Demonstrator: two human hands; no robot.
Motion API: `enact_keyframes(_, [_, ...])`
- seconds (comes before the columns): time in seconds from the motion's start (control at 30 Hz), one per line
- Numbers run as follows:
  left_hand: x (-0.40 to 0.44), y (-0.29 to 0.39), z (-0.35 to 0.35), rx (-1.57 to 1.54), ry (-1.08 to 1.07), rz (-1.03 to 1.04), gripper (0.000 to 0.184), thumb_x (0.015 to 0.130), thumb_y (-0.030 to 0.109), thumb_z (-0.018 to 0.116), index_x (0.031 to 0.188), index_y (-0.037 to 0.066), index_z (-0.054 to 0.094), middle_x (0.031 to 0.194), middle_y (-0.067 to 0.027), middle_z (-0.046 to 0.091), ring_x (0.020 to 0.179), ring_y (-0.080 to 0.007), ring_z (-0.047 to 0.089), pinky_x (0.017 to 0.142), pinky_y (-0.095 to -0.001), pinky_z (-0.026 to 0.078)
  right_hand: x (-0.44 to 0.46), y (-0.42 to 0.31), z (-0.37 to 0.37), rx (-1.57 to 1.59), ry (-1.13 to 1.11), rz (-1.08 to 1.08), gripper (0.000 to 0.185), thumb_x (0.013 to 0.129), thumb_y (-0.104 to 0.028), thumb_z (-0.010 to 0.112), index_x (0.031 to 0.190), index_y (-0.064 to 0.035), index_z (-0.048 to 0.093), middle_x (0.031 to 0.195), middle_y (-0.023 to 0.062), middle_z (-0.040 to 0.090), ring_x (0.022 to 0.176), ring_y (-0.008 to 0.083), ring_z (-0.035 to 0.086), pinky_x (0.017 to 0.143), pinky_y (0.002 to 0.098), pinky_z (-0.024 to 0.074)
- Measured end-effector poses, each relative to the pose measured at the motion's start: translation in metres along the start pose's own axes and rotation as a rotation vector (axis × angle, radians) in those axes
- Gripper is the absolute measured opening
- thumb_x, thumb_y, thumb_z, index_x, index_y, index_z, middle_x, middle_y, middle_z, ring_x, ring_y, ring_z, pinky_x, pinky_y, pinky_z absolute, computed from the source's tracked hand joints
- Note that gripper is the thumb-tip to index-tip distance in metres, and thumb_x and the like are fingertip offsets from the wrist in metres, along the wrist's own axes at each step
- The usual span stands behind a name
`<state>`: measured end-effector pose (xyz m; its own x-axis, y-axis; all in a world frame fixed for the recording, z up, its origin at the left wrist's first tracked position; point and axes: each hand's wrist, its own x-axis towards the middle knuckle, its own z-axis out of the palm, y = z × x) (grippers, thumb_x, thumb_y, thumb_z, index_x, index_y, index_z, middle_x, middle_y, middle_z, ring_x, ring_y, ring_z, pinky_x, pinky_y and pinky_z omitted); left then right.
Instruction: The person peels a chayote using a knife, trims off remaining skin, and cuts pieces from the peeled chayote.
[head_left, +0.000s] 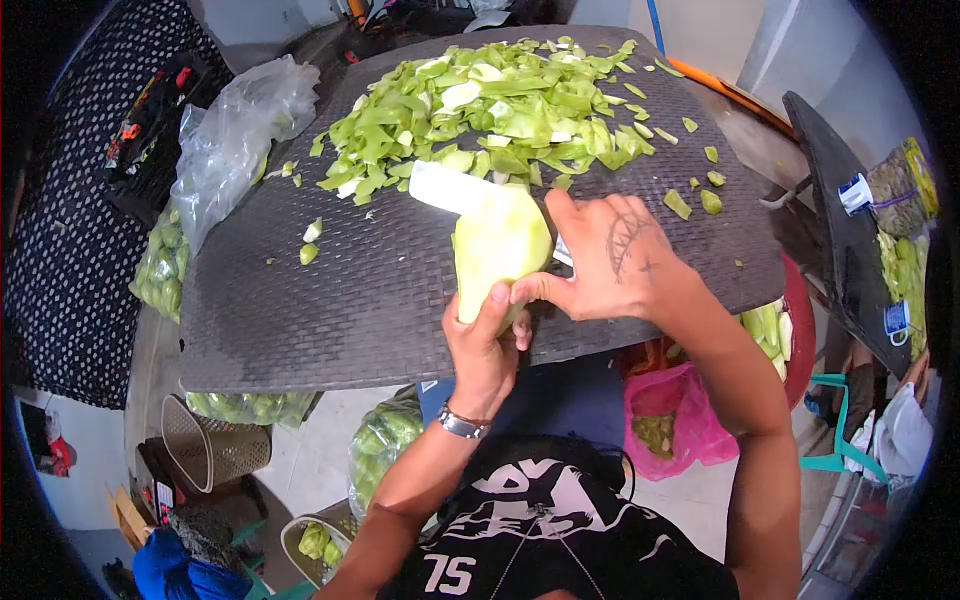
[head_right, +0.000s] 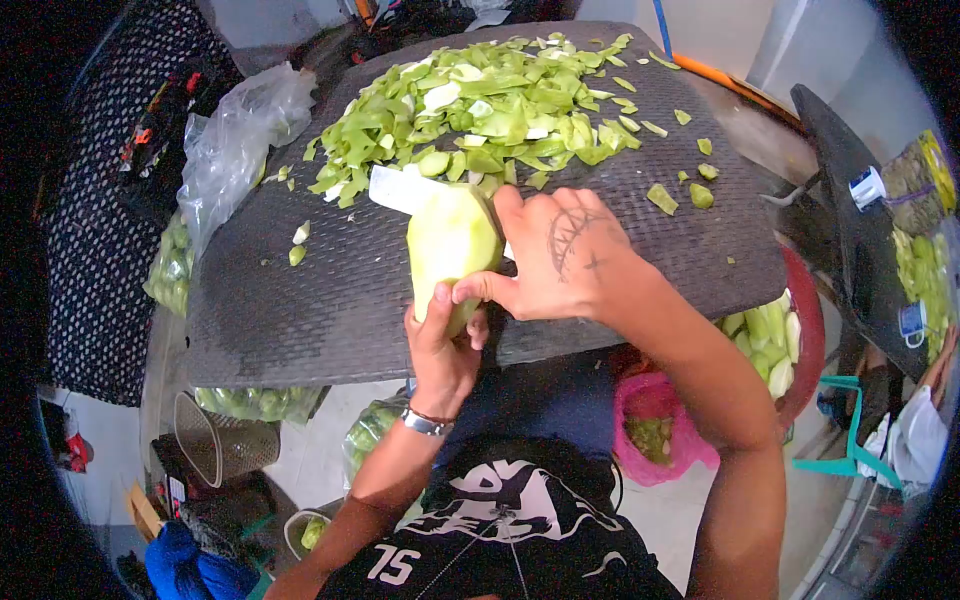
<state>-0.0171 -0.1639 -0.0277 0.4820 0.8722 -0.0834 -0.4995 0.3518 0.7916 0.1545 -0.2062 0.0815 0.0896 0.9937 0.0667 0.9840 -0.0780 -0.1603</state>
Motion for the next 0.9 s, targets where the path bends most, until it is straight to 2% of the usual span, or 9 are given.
enact_keyframes(0.1, [-0.002, -0.002, 0.004, 0.026, 0.019, -0.021, 0.036, 0.099, 0.038, 0.071, 0.106, 0.004, 0.062, 0.08, -0.0041, 0.062, 0.056, -0.0124, 0.055, 0.047, -0.0257, 0.043, 0.002, 0.006, 0.004, 0.017, -0.002, -0.016, 0.092, 0.082, -0.078, 0.065, 0.113, 0.0081, 0.059, 0.09, 0.027, 0.072, 0.092, 0.0454, 0.072, 0.091, 0.0513, 0.0531])
enact_keyframes(0.13, [-0.001, 0.002, 0.002, -0.014, 0.036, -0.065, 0.033, 0.094, 0.027, 0.078, 0.108, 0.001, 0.064, 0.08, -0.0046, 0.065, 0.055, -0.0107, 0.057, 0.046, -0.024, 0.043, 0.001, 0.008, 0.008, 0.024, -0.013, -0.018, 0.091, 0.082, -0.077, 0.065, 0.114, 0.0081, 0.06, 0.091, 0.0272, 0.072, 0.092, 0.0459, 0.071, 0.091, 0.0517, 0.0531])
enact_keyframes(0.23, [0.015, 0.043, -0.011, 0.232, -0.101, -0.278, 0.032, 0.093, 0.024, 0.079, 0.109, 0.0, 0.064, 0.076, -0.0033, 0.064, 0.053, -0.0094, 0.055, 0.044, -0.0234, 0.041, -0.005, 0.014, 0.023, 0.012, -0.01, -0.024, 0.092, 0.08, -0.078, 0.067, 0.114, 0.0079, 0.06, 0.094, 0.0288, 0.072, 0.092, 0.0466, 0.071, 0.092, 0.0516, 0.053])
enact_keyframes(0.4, [-0.002, -0.002, 0.012, -0.026, 0.126, -0.001, 0.027, 0.092, 0.023, 0.08, 0.095, 0.001, 0.065, 0.072, -0.002, 0.063, 0.05, -0.0078, 0.051, 0.044, -0.023, 0.038, -0.004, 0.011, 0.033, 0.063, 0.043, -0.022, 0.1, 0.073, -0.084, 0.069, 0.109, 0.0089, 0.06, 0.093, 0.0308, 0.071, 0.091, 0.0458, 0.072, 0.09, 0.0509, 0.0547])
enact_keyframes(0.5, [0.014, 0.013, 0.007, 0.108, 0.041, -0.06, 0.027, 0.093, 0.024, 0.079, 0.095, 0.001, 0.064, 0.07, -0.0014, 0.061, 0.05, -0.0083, 0.052, 0.044, -0.0235, 0.038, -0.003, 0.011, 0.033, 0.118, 0.088, 0.049, 0.1, 0.072, -0.084, 0.07, 0.106, 0.0087, 0.061, 0.086, 0.0302, 0.071, 0.085, 0.0471, 0.073, 0.083, 0.0514, 0.0567])
enact_keyframes(0.53, [0.017, 0.019, 0.004, 0.195, -0.019, -0.11, 0.032, 0.097, 0.033, 0.072, 0.102, 0.003, 0.064, 0.075, 0.0004, 0.06, 0.055, -0.0088, 0.054, 0.048, -0.0235, 0.042, -0.009, 0.007, 0.037, 0.146, 0.081, 0.042, 0.1, 0.072, -0.085, 0.069, 0.105, 0.0089, 0.061, 0.085, 0.0301, 0.071, 0.083, 0.0473, 0.073, 0.082, 0.0519, 0.057])
enact_keyframes(0.67, [0.01, -0.004, 0.023, 0.011, 0.23, 0.117, 0.029, 0.095, 0.029, 0.077, 0.093, 0.003, 0.064, 0.069, -0.0002, 0.06, 0.048, -0.0065, 0.049, 0.043, -0.0232, 0.037, 0.002, 0.009, 0.032, 0.171, 0.121, 0.004, 0.1, 0.072, -0.086, 0.068, 0.101, 0.0095, 0.061, 0.08, 0.0299, 0.071, 0.079, 0.0479, 0.073, 0.08, 0.0534, 0.0581])
enact_keyframes(0.8, [0.019, -0.001, 0.028, 0.033, 0.278, 0.018, 0.033, 0.094, 0.034, 0.078, 0.093, 0.003, 0.067, 0.069, -0.0003, 0.061, 0.047, -0.0059, 0.049, 0.041, -0.0224, 0.035, 0.007, 0.011, 0.035, 0.168, 0.102, 0.061, 0.1, 0.073, -0.086, 0.068, 0.102, 0.0102, 0.062, 0.082, 0.0301, 0.071, 0.082, 0.0477, 0.073, 0.082, 0.0529, 0.0579])
enact_keyframes(0.9, [0.036, 0.042, 0.012, 0.263, 0.075, -0.236, 0.035, 0.094, 0.034, 0.079, 0.094, 0.001, 0.068, 0.071, -0.0018, 0.064, 0.045, -0.0059, 0.048, 0.04, -0.0224, 0.035, 0.004, 0.018, 0.047, 0.183, 0.119, 0.086, 0.102, 0.072, -0.085, 0.069, 0.104, 0.011, 0.063, 0.084, 0.0309, 0.072, 0.086, 0.0475, 0.073, 0.086, 0.0521, 0.0569])
